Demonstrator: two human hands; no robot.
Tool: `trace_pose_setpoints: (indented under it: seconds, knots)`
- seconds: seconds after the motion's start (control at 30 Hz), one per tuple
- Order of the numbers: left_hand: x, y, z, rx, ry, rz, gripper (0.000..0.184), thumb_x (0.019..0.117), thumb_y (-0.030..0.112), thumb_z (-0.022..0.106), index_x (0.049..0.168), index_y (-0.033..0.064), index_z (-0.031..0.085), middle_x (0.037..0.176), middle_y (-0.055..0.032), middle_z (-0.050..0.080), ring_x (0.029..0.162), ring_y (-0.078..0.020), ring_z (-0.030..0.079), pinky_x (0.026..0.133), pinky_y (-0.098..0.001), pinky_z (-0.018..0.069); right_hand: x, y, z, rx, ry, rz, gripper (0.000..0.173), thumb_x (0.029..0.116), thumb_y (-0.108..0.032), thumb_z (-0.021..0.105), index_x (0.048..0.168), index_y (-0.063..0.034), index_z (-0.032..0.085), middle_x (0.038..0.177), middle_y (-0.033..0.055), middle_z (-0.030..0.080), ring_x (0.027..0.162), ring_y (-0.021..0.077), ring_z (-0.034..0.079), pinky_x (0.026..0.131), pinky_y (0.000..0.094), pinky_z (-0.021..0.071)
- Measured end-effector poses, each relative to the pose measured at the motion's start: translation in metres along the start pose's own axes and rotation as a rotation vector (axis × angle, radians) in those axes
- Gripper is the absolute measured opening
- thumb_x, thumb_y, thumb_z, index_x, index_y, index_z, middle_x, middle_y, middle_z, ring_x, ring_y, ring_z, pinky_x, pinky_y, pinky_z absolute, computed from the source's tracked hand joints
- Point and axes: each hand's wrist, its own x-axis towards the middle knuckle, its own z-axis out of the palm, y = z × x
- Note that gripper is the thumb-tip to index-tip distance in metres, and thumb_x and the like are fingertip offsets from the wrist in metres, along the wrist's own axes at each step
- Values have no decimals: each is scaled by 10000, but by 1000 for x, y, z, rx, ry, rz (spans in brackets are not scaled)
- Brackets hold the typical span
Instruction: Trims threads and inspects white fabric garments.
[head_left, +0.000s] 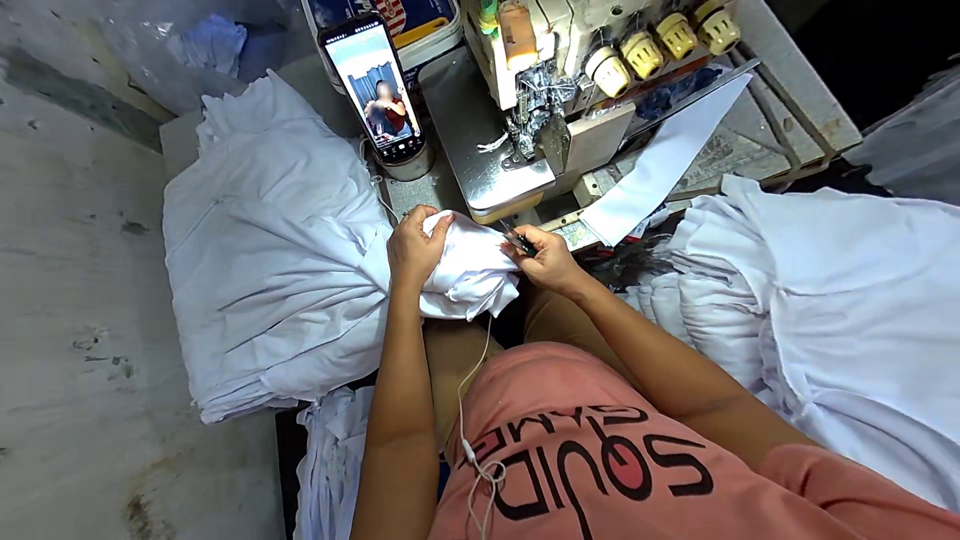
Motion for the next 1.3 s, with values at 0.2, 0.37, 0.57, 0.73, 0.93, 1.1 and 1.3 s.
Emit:
trace_pose_setpoints:
  seconds: [0.2, 0.37, 0.57, 0.73, 0.93, 1.1, 1.3]
  knots:
    - [0, 1, -1, -2, -18, -11, 342, 992, 328, 665, 1095, 4, 706, 1007, -191, 719, 958, -337, 694, 845, -577, 510, 1, -2, 0, -7, -6, 12, 205, 969, -147, 647, 1065, 26, 700, 871, 110, 705, 765, 120, 652, 739, 324, 545]
    - [1, 1, -2, 9, -31, -7, 363, 990, 328, 664, 1110, -12, 706, 1038, -209, 719, 996, -362, 693, 878, -600, 507, 2, -1, 0, -32, -1, 3, 203, 959, -146, 648, 1045, 29, 703, 836, 116, 694, 728, 148, 640, 707, 355, 539]
    - [2, 2, -2, -1, -36, -18, 354, 988, 323, 666, 1101, -9, 710, 1031, -206, 721, 987, -366, 693, 863, -597, 507, 0, -6, -2, -48, -17, 24, 185, 979, -146, 652, 1072, 9, 694, 845, 111, 692, 723, 143, 641, 702, 339, 541]
    - [2, 1, -2, 1, -37, -18, 351, 989, 326, 665, 1103, -3, 714, 1027, -205, 722, 982, -364, 696, 863, -598, 509, -2, -9, -5, -59, -34, 46, 164, 976, -135, 668, 1086, -17, 698, 837, 97, 688, 697, 139, 633, 669, 343, 543]
    - [0, 1, -2, 8, -27, -22, 352, 987, 327, 669, 1098, -4, 712, 1011, -203, 721, 963, -359, 696, 847, -595, 511, -2, -3, -1, -41, -21, 39, 197, 972, -143, 668, 1098, 3, 704, 891, 120, 714, 772, 173, 672, 741, 382, 560]
    - [0, 1, -3, 5, -32, -13, 354, 993, 323, 658, 1103, -9, 709, 1030, -203, 721, 973, -356, 696, 858, -590, 512, -1, -3, -1, -43, -19, 40, 192, 973, -147, 663, 1095, -4, 699, 860, 107, 700, 740, 157, 648, 714, 360, 544]
    - [1, 0, -2, 7, -39, -15, 362, 994, 335, 655, 1105, -5, 710, 1027, -200, 721, 980, -349, 695, 862, -589, 511, 1, -1, 0, -25, -12, 18, 200, 959, -140, 651, 1060, 25, 703, 862, 119, 705, 767, 153, 660, 739, 363, 548]
